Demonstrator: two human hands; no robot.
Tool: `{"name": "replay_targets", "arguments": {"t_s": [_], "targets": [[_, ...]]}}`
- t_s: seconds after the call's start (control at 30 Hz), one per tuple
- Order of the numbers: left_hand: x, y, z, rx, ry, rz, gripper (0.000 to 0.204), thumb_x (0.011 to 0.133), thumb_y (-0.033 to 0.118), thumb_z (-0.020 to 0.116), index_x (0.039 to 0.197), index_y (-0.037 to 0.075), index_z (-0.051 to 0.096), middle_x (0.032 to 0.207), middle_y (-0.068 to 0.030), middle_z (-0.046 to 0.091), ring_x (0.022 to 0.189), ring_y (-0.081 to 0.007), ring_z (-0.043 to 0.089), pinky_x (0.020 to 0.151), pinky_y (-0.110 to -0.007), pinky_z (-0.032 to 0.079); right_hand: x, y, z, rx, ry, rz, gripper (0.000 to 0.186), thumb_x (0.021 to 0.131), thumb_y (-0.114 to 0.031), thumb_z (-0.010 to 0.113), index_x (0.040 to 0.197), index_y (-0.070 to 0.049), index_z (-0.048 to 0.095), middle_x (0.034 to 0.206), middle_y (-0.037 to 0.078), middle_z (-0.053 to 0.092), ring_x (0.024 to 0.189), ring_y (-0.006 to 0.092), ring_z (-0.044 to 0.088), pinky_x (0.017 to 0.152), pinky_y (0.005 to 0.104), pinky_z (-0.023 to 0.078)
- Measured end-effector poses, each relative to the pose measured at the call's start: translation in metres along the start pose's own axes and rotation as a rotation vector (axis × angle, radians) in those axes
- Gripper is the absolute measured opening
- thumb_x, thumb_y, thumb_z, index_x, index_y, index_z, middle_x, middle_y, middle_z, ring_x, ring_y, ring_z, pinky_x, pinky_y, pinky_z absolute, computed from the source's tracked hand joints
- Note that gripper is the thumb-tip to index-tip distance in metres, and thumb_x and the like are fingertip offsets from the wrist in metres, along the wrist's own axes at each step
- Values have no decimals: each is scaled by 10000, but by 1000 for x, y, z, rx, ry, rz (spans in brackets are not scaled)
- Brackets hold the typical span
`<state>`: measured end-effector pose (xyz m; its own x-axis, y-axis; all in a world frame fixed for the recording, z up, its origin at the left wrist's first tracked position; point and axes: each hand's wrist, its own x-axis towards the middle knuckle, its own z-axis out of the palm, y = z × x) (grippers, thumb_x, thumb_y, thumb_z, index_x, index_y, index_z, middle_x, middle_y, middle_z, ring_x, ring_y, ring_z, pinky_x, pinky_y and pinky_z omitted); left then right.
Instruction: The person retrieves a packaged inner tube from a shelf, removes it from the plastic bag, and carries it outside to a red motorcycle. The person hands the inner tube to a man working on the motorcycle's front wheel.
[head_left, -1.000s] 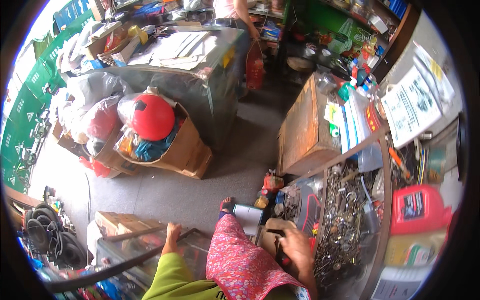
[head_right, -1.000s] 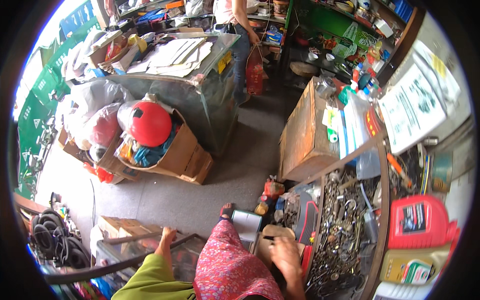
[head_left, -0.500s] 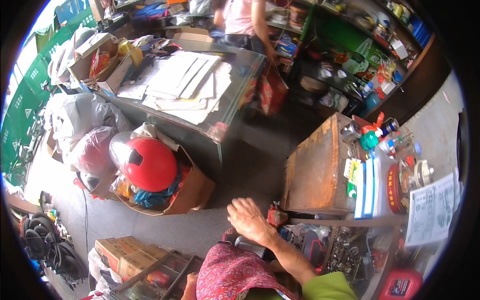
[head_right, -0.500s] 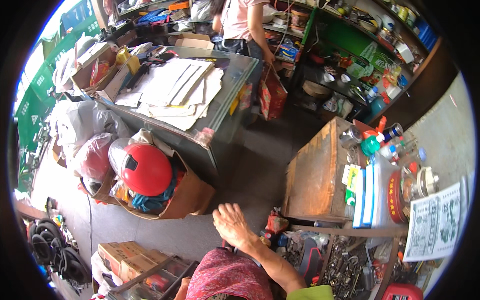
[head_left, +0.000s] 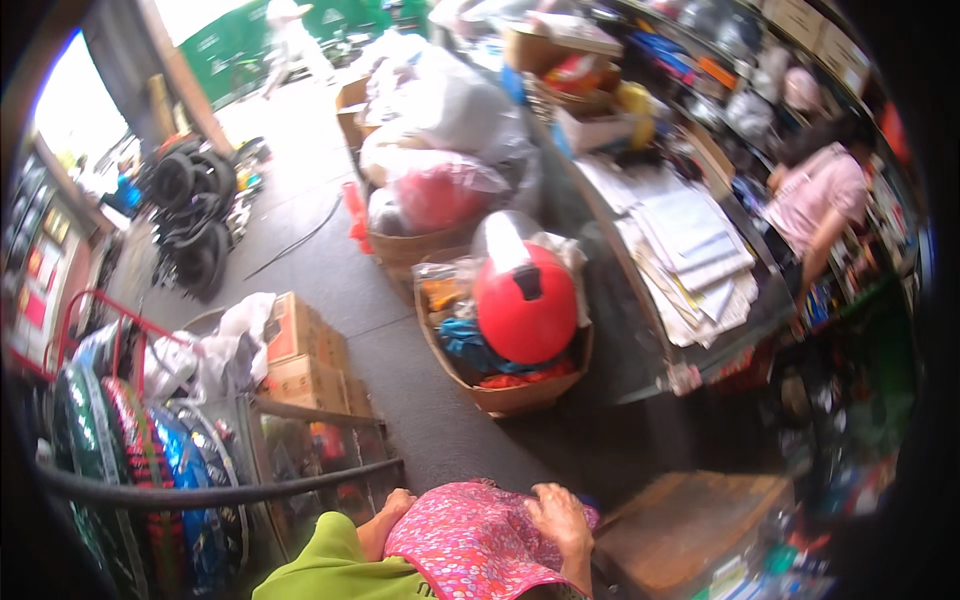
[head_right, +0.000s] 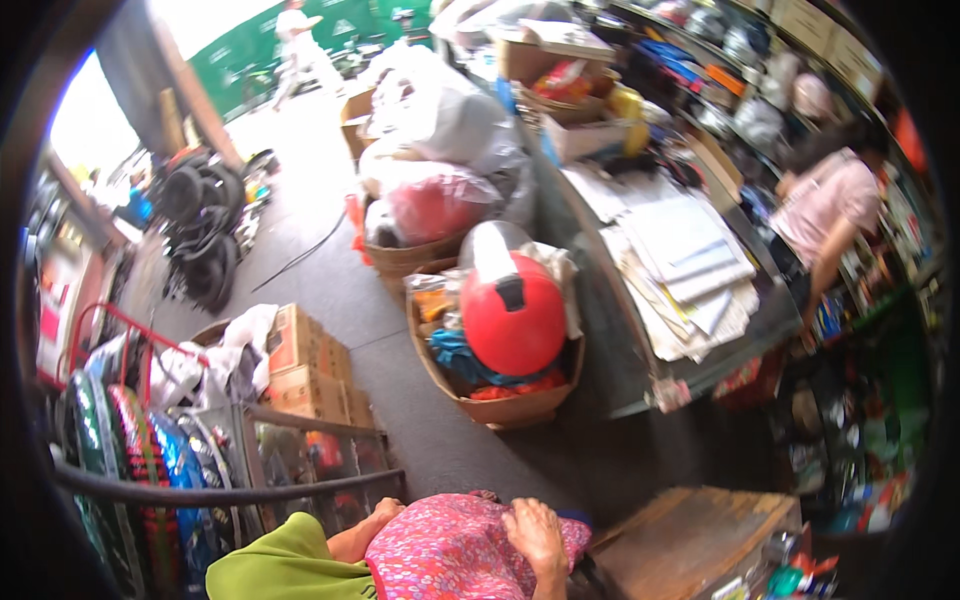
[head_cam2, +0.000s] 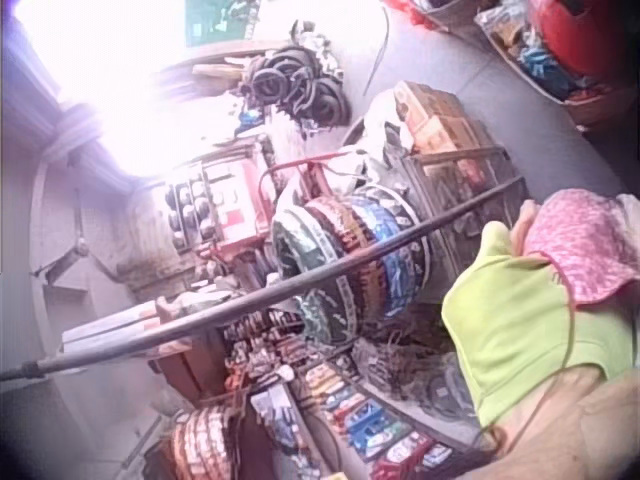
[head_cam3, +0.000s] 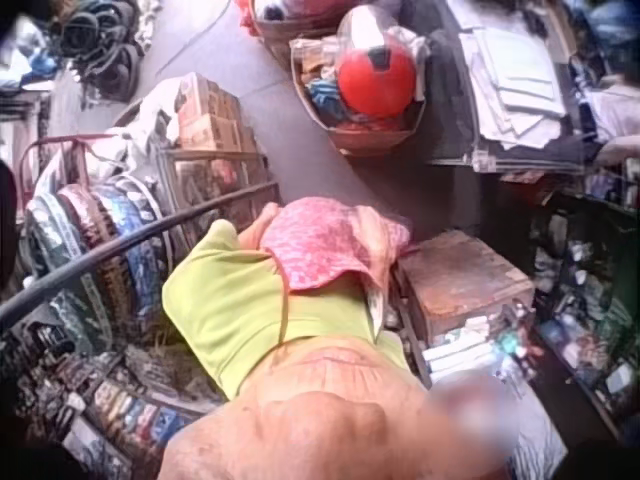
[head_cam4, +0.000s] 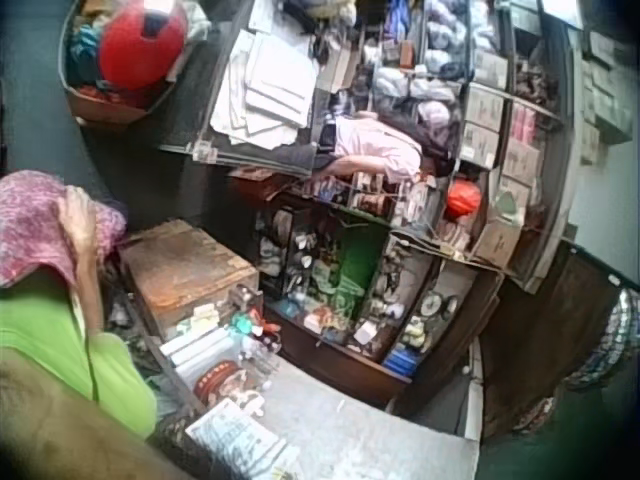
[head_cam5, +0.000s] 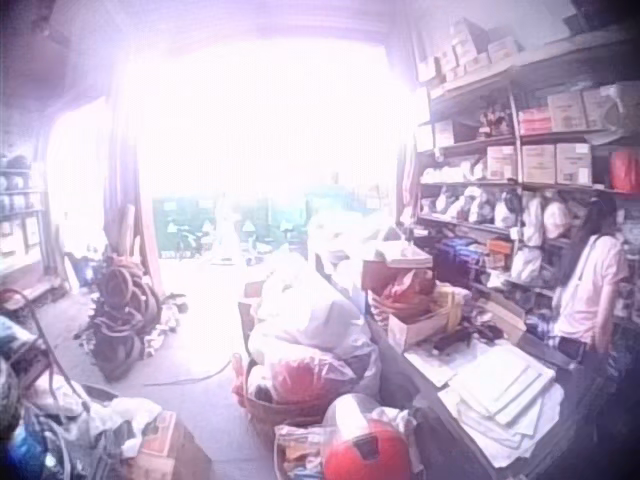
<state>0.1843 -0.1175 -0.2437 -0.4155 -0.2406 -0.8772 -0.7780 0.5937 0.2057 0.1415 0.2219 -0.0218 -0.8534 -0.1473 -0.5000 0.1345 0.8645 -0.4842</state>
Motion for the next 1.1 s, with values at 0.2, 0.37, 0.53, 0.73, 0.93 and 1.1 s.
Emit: {"name": "replay_targets", "arguments": {"t_s": [0.2,0.37,0.53,0.73,0.93,1.1], "targets": [[-2,-32,28,-181,52,-142,403,770,352,661,1049,65,707,1170,-161,646,1137,-325,589,942,-393,473,21,-14,13,-71,-238,-92,421,866,-331,578,1132,-7,624,1126,237,622,1075,376,582,935,453,445],[-1,-50,54,-364,175,-119,450,759,440,691,1023,77,713,1078,-150,683,1021,-300,642,856,-381,489,71,-13,-20,-317,-252,-227,370,849,-333,592,1047,-26,651,1027,220,646,973,380,624,861,475,485],[19,-54,86,-390,310,-234,413,749,433,674,944,73,727,987,-148,704,963,-281,668,851,-384,503,131,-17,-71,-424,-122,-402,299,844,-300,611,968,-30,651,978,197,648,953,365,617,835,454,493],[-29,30,0,-574,548,-231,343,779,268,632,1035,50,699,1025,-196,685,1019,-330,643,908,-404,487,182,-26,-74,-336,-72,-463,283,833,-265,629,955,-10,628,940,197,637,929,358,609,824,446,477],[36,61,-76,-643,635,36,273,812,244,621,986,55,714,947,-190,697,949,-305,673,861,-392,507,235,-106,-35,-371,-457,-529,358,869,-338,580,1002,-12,649,985,211,651,984,366,615,854,447,485],[92,105,-185,-487,405,339,363,838,277,606,1105,38,666,1057,-196,675,1051,-307,639,906,-383,485,303,-209,3,-526,-477,-581,350,856,-338,587,946,-8,659,906,224,663,882,383,645,796,469,511]]}}
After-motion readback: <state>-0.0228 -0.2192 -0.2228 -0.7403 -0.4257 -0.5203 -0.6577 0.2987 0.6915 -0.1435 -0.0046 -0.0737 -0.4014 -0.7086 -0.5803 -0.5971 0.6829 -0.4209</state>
